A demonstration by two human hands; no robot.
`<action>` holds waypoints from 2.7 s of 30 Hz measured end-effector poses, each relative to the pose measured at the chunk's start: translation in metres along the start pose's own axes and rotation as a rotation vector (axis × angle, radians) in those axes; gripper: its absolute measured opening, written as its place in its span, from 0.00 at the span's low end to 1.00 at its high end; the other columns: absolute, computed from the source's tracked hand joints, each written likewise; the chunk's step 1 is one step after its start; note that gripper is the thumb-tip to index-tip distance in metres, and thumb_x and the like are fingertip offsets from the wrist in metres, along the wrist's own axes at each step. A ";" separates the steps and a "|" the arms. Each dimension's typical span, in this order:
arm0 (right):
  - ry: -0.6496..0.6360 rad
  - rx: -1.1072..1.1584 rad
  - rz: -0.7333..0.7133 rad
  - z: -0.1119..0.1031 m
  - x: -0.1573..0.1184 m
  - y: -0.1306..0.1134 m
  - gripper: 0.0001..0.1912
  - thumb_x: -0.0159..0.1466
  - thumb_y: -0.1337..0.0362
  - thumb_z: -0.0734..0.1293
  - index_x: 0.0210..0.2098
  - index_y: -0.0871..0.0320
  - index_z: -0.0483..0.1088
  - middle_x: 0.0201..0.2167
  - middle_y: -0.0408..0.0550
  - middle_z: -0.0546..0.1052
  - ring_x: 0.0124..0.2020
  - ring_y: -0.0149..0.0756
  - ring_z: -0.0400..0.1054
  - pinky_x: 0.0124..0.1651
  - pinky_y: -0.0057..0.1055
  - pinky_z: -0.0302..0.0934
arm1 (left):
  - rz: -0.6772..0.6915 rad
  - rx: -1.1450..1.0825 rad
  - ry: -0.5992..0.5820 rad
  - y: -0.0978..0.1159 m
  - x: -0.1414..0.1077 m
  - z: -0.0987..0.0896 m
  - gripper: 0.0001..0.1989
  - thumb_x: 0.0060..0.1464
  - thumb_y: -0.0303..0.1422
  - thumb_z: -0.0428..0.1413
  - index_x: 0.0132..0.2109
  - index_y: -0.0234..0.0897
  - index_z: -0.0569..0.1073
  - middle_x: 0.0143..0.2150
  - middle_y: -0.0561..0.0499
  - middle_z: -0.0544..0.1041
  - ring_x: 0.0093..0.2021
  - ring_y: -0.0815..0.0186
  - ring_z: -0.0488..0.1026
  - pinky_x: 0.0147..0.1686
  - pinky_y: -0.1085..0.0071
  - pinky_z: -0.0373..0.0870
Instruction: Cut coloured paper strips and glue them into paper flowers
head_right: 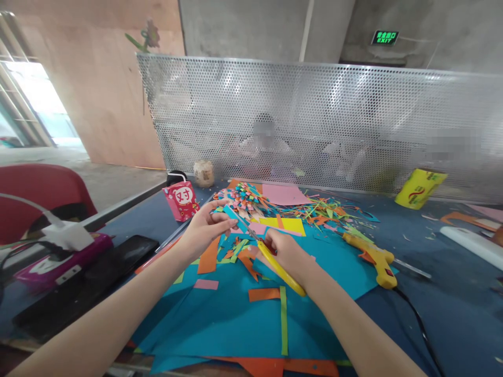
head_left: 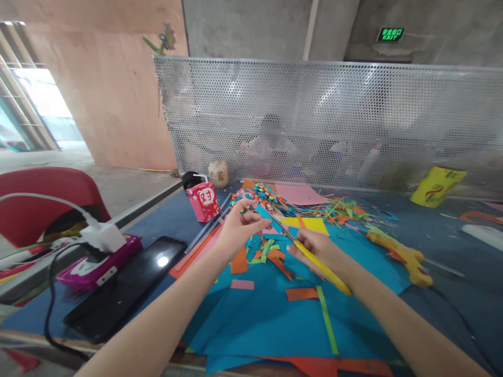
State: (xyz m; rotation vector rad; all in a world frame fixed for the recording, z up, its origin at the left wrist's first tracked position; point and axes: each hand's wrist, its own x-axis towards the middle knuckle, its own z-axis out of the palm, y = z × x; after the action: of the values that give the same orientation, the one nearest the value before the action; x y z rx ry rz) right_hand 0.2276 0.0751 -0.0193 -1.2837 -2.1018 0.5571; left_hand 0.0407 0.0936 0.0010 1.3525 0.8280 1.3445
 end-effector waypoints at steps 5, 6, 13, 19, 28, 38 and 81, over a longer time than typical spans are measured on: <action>-0.003 0.003 -0.012 -0.002 0.001 -0.002 0.18 0.53 0.51 0.60 0.20 0.56 0.50 0.15 0.34 0.49 0.16 0.23 0.43 0.17 0.23 0.39 | -0.023 -0.010 -0.023 0.001 -0.001 0.002 0.22 0.38 0.28 0.59 0.42 0.36 0.59 0.22 0.57 0.70 0.22 0.73 0.68 0.24 0.76 0.63; -0.004 0.006 -0.005 -0.002 0.001 -0.002 0.18 0.53 0.51 0.60 0.20 0.56 0.50 0.15 0.34 0.48 0.16 0.23 0.42 0.17 0.23 0.39 | -0.024 -0.014 -0.026 0.001 -0.002 0.002 0.22 0.38 0.28 0.59 0.42 0.36 0.59 0.22 0.57 0.70 0.22 0.73 0.68 0.24 0.76 0.63; -0.038 0.006 0.042 -0.003 -0.001 -0.004 0.18 0.54 0.51 0.60 0.21 0.56 0.50 0.14 0.34 0.49 0.15 0.23 0.43 0.17 0.23 0.39 | -0.028 -0.022 -0.046 0.002 -0.002 0.003 0.22 0.38 0.28 0.59 0.41 0.36 0.59 0.21 0.58 0.70 0.21 0.73 0.68 0.23 0.77 0.63; -0.027 0.024 0.012 -0.003 0.000 -0.003 0.17 0.53 0.53 0.61 0.21 0.57 0.51 0.15 0.34 0.50 0.16 0.23 0.43 0.17 0.22 0.40 | -0.027 -0.003 -0.102 -0.001 -0.002 0.004 0.25 0.37 0.29 0.60 0.42 0.35 0.57 0.20 0.58 0.70 0.19 0.74 0.66 0.21 0.77 0.62; 0.012 0.069 0.106 -0.007 -0.001 -0.012 0.16 0.52 0.53 0.61 0.19 0.55 0.51 0.09 0.33 0.50 0.10 0.22 0.44 0.13 0.23 0.37 | -0.025 -0.042 -0.104 -0.002 -0.001 0.003 0.23 0.37 0.27 0.60 0.41 0.35 0.59 0.20 0.57 0.70 0.21 0.73 0.68 0.20 0.78 0.63; 0.032 0.042 0.138 -0.011 0.000 -0.004 0.15 0.55 0.52 0.58 0.23 0.56 0.53 0.12 0.33 0.54 0.11 0.22 0.49 0.14 0.22 0.44 | -0.037 -0.299 0.245 -0.001 0.009 -0.005 0.18 0.33 0.28 0.61 0.34 0.34 0.62 0.23 0.54 0.72 0.26 0.69 0.72 0.20 0.78 0.64; 0.118 -0.166 0.190 -0.016 0.007 0.006 0.19 0.51 0.47 0.59 0.21 0.56 0.51 0.15 0.37 0.57 0.17 0.26 0.51 0.20 0.23 0.45 | 0.315 1.190 -0.283 -0.024 0.012 -0.016 0.09 0.46 0.34 0.50 0.33 0.44 0.75 0.33 0.49 0.76 0.39 0.58 0.68 0.44 0.61 0.47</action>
State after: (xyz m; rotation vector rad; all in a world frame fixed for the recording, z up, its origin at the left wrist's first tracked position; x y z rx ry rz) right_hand 0.2399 0.0847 -0.0100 -1.5825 -1.9750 0.3813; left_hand 0.0313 0.1137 -0.0205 2.5992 1.3240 0.7851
